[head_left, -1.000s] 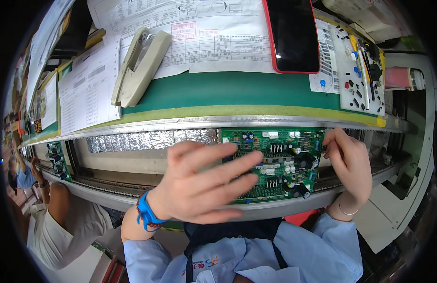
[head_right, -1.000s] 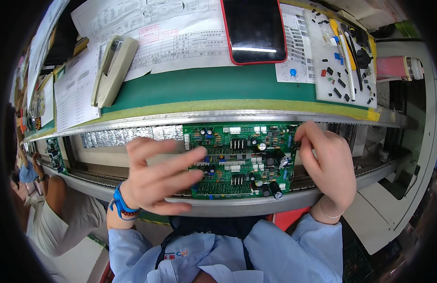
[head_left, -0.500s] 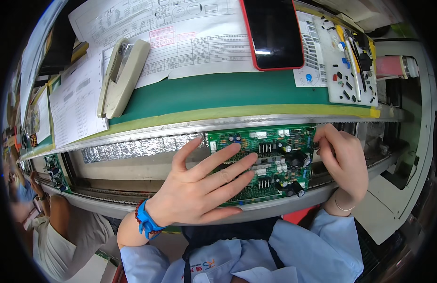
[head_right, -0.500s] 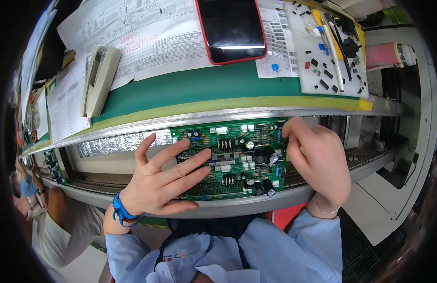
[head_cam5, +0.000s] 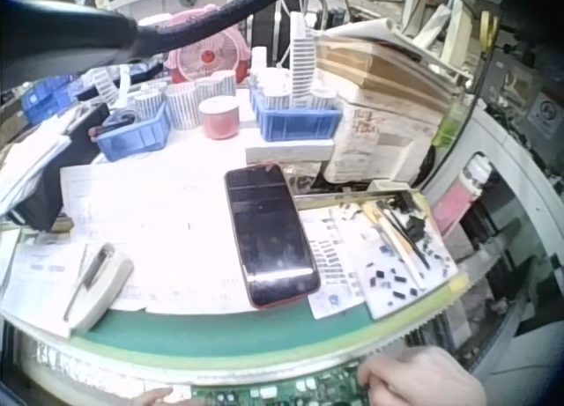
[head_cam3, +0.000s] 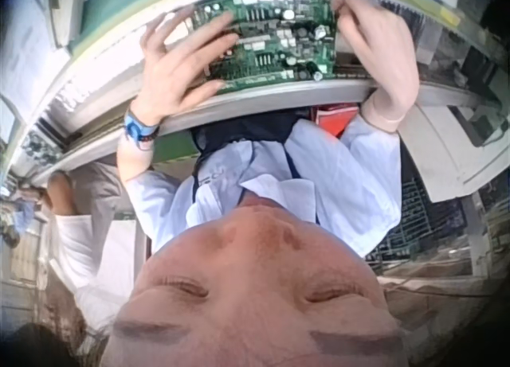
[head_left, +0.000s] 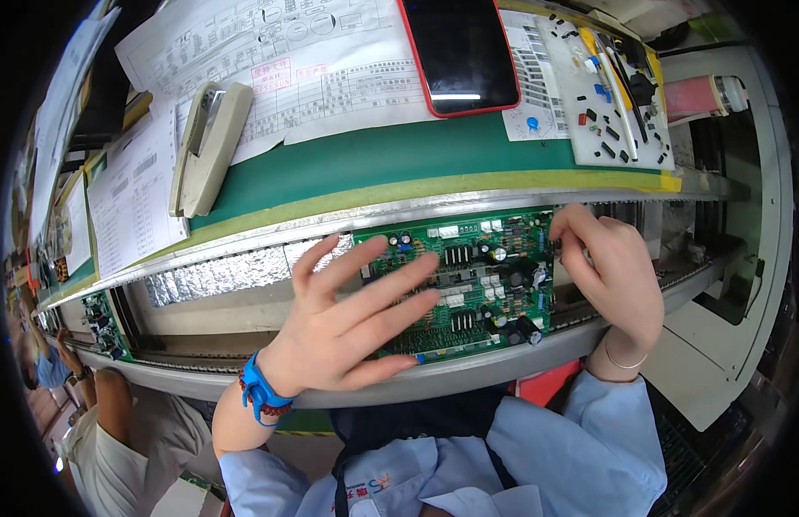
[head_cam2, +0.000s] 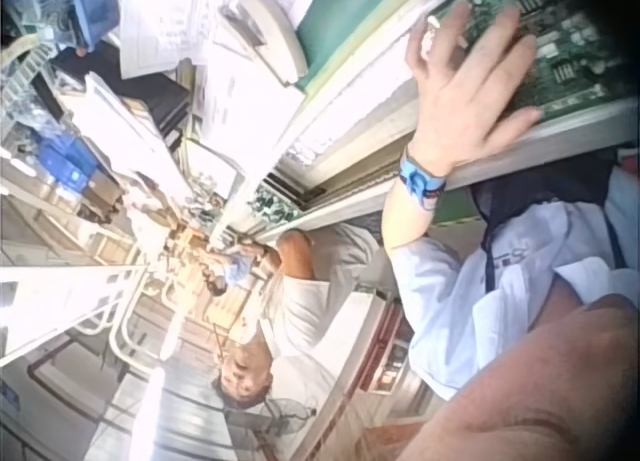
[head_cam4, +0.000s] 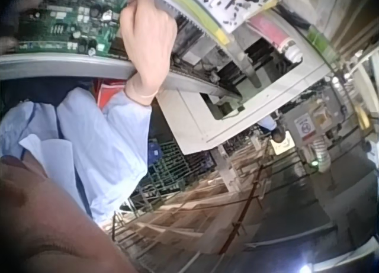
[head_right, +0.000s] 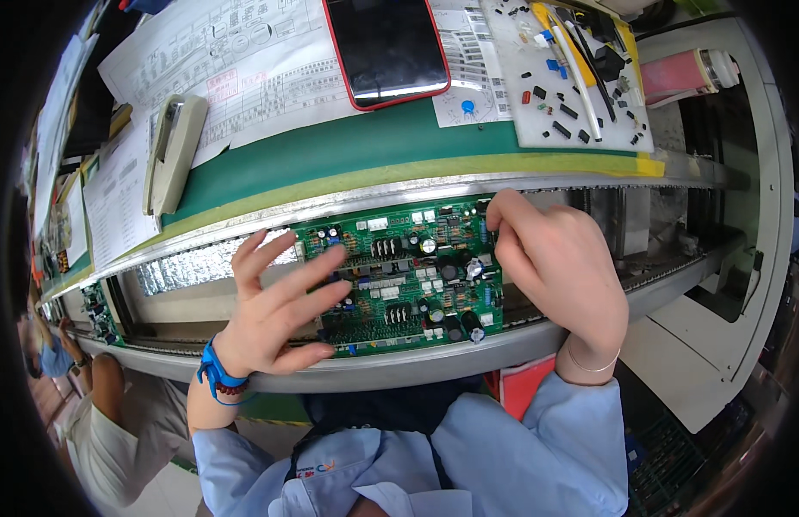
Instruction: The person places a green circuit board onto a conveyor belt and uses their hands to press and adjust components on the board. They then move the board forward along the belt and repeat the process with another board, ensuring components are seated correctly.
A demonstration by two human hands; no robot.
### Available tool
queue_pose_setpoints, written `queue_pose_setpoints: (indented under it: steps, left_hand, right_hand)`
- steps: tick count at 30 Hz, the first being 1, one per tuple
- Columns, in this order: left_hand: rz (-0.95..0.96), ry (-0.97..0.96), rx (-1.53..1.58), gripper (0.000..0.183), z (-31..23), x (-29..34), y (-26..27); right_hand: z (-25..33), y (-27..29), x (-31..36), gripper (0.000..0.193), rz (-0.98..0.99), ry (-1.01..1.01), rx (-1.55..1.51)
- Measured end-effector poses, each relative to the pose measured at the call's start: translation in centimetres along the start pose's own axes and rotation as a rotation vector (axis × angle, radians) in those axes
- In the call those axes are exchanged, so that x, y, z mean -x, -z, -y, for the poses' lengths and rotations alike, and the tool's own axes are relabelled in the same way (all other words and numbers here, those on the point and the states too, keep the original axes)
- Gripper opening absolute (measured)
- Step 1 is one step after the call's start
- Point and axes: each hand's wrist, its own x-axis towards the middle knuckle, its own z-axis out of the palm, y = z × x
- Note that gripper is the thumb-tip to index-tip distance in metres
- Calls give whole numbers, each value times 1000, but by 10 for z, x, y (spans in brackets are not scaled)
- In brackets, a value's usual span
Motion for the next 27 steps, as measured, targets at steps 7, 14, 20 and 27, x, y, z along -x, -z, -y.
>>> queue_pose_setpoints:
  steps: [7, 14, 20, 27]
  left_hand:
    - [-398, 128, -3, 44, 15, 8, 7]
    - [-583, 218, 69, 40, 29, 13, 10]
    - [-617, 222, 107, 33, 35, 12, 10]
    - [-632, 241, 21, 27, 40, 10, 11]
  right_hand:
    - [2, -2, 1, 4, -24, -11, -1]
    - [1, -4, 2, 5, -23, -17, -43]
    - [0, -4, 3, 6, -17, -27, -54]
    - [-2, -2, 4, 8, -12, 3, -16]
